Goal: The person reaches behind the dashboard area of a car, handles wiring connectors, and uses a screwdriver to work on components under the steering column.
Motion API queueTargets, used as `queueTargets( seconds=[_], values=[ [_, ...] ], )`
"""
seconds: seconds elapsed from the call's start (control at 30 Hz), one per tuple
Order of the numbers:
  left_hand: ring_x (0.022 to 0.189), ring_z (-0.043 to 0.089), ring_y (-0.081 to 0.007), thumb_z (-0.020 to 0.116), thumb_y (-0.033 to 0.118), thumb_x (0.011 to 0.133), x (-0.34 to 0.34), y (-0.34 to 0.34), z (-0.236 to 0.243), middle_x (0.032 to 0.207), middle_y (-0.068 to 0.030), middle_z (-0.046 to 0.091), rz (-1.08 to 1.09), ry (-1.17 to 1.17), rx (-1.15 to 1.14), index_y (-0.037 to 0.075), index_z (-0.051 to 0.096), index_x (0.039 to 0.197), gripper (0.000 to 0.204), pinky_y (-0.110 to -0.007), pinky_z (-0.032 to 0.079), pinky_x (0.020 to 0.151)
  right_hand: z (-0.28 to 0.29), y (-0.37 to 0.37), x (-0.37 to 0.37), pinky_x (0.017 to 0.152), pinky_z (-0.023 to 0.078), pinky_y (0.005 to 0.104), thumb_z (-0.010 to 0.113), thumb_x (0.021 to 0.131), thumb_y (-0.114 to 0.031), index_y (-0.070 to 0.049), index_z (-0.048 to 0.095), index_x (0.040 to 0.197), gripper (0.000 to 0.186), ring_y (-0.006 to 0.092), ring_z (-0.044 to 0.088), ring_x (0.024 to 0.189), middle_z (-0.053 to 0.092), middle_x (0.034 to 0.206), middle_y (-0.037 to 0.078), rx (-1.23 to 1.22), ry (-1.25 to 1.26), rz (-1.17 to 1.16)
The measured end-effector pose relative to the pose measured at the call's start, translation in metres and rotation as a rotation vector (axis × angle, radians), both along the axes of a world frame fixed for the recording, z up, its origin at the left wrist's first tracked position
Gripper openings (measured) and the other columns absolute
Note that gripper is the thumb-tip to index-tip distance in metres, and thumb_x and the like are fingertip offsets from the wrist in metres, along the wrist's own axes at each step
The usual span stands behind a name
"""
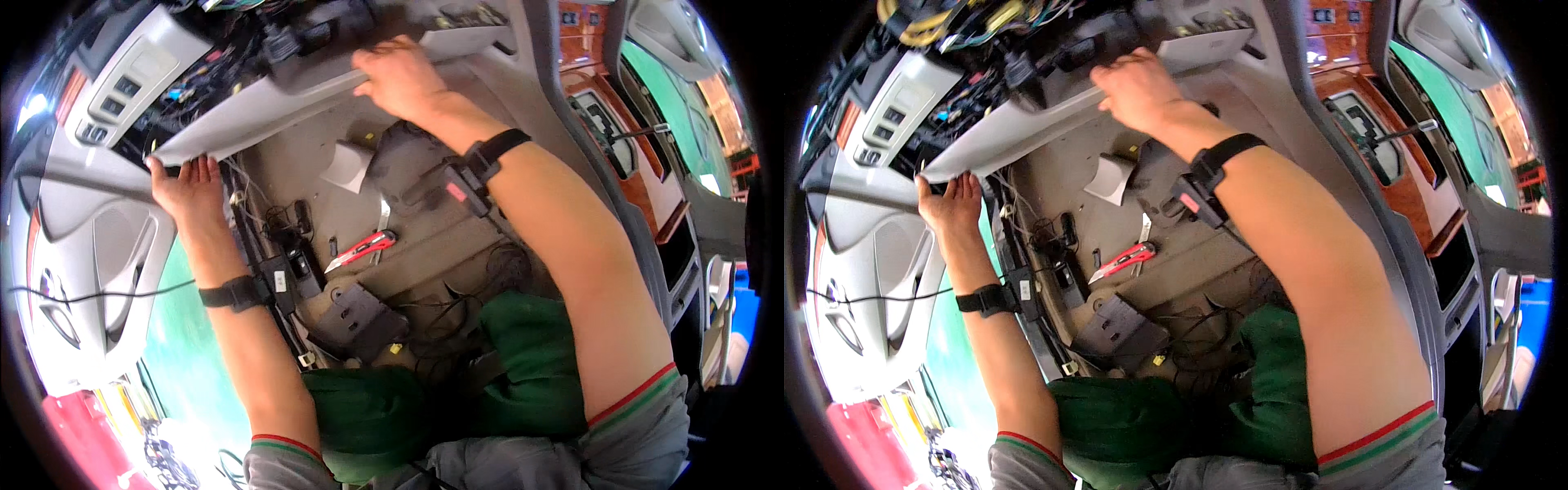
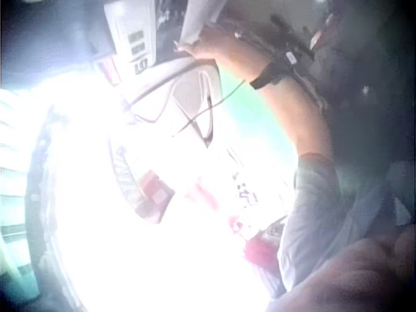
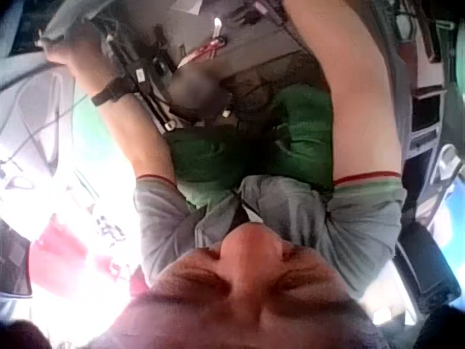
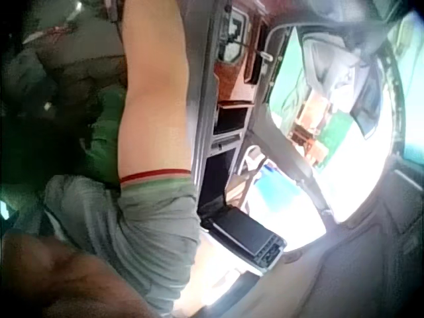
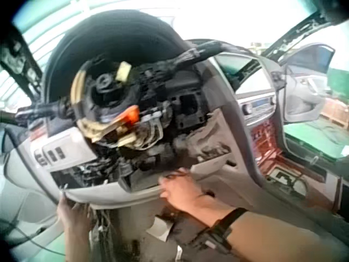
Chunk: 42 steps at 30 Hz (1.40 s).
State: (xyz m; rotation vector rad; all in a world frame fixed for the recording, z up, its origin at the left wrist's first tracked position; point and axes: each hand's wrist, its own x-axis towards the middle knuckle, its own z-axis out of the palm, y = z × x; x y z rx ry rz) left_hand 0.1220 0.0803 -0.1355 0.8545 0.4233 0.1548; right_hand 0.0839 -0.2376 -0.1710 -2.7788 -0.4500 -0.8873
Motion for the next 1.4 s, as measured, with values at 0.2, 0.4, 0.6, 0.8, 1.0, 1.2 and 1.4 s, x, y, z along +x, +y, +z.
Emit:
queueTargets(
  seconds=[0.2, 0.4, 0.6, 0.8, 1.0, 1.2, 1.4],
  values=[
    [0.139, 0.025, -0.0330, 0.063, 0.061, 0.081, -0.005, 0.011, 0.009, 0.149, -0.0225, 0.022, -0.040, 0.037, -0.033, -0.011, 0.007, 0.145, 0.112, -0.043, 0.021, 0.114, -0.007, 0.011, -0.002, 0.085, 0.043, 0.0398, 0.076, 0.071, -0.030, -0.006, 0.061, 0.089, 0.033, 0.0307, 0.061, 0.087, 0.064, 0.082, 0.013, 0.025, 0.004, 0.046],
    [0.136, 0.028, -0.0372, 0.057, 0.060, 0.085, -0.009, 0.016, 0.019, 0.151, -0.0231, 0.020, 0.023, -0.005, 0.093, -0.007, 0.012, 0.146, 0.101, -0.043, 0.027, 0.110, 0.010, 0.012, -0.013, 0.085, 0.043, 0.0403, 0.074, 0.074, -0.027, -0.006, 0.059, 0.086, 0.028, 0.0275, 0.061, 0.090, 0.065, 0.080, 0.010, 0.010, 0.036, -0.090],
    [0.117, 0.044, -0.0352, 0.064, 0.050, 0.085, -0.007, 0.022, -0.001, 0.130, -0.0208, 0.042, -0.097, 0.087, 0.173, 0.004, 0.040, 0.128, 0.068, -0.052, 0.039, 0.096, -0.015, 0.007, -0.024, 0.082, 0.042, 0.0397, 0.073, 0.073, -0.022, -0.007, 0.055, 0.081, 0.025, 0.0268, 0.060, 0.087, 0.063, 0.078, 0.009, -0.076, 0.007, 0.033],
    [0.124, 0.039, -0.0376, 0.059, 0.022, 0.084, 0.007, 0.029, -0.079, 0.136, -0.0198, 0.041, -0.314, 0.400, -0.257, 0.003, 0.042, 0.129, 0.051, -0.061, 0.030, 0.100, -0.039, 0.014, -0.034, 0.081, 0.042, 0.0387, 0.074, 0.072, -0.022, -0.007, 0.055, 0.080, 0.026, 0.0270, 0.060, 0.087, 0.062, 0.078, 0.009, -0.100, 0.162, 0.081],
    [0.122, 0.043, -0.0413, 0.045, 0.004, 0.081, 0.010, 0.016, -0.089, 0.130, -0.0228, 0.045, -0.156, 0.306, -0.144, -0.001, 0.043, 0.126, 0.045, -0.064, 0.030, 0.104, 0.000, 0.018, -0.031, 0.082, 0.051, 0.0448, 0.078, 0.071, -0.030, -0.008, 0.068, 0.092, 0.032, 0.0325, 0.065, 0.096, 0.068, 0.097, 0.015, -0.109, 0.944, -0.078],
    [0.117, 0.051, -0.0409, 0.038, -0.001, 0.084, 0.038, 0.046, -0.112, 0.128, -0.0224, 0.052, -0.037, 0.266, -0.115, -0.001, 0.052, 0.123, 0.042, -0.061, 0.040, 0.099, -0.040, 0.097, -0.052, 0.073, 0.053, 0.0483, 0.062, 0.083, -0.036, -0.002, 0.068, 0.091, 0.036, 0.0383, 0.066, 0.084, 0.067, 0.087, 0.022, 0.072, 0.878, 0.128],
    [0.123, 0.047, -0.0397, 0.037, 0.005, 0.087, 0.044, 0.056, -0.127, 0.132, -0.0181, 0.052, -0.078, 0.211, -0.230, 0.002, 0.056, 0.124, 0.041, -0.071, 0.026, 0.103, -0.155, 0.115, -0.047, 0.099, 0.044, 0.0439, 0.048, 0.093, -0.038, 0.008, 0.060, 0.114, 0.052, 0.0388, 0.054, 0.117, 0.058, 0.123, 0.026, 0.204, 1.230, -0.150]
  ],
)
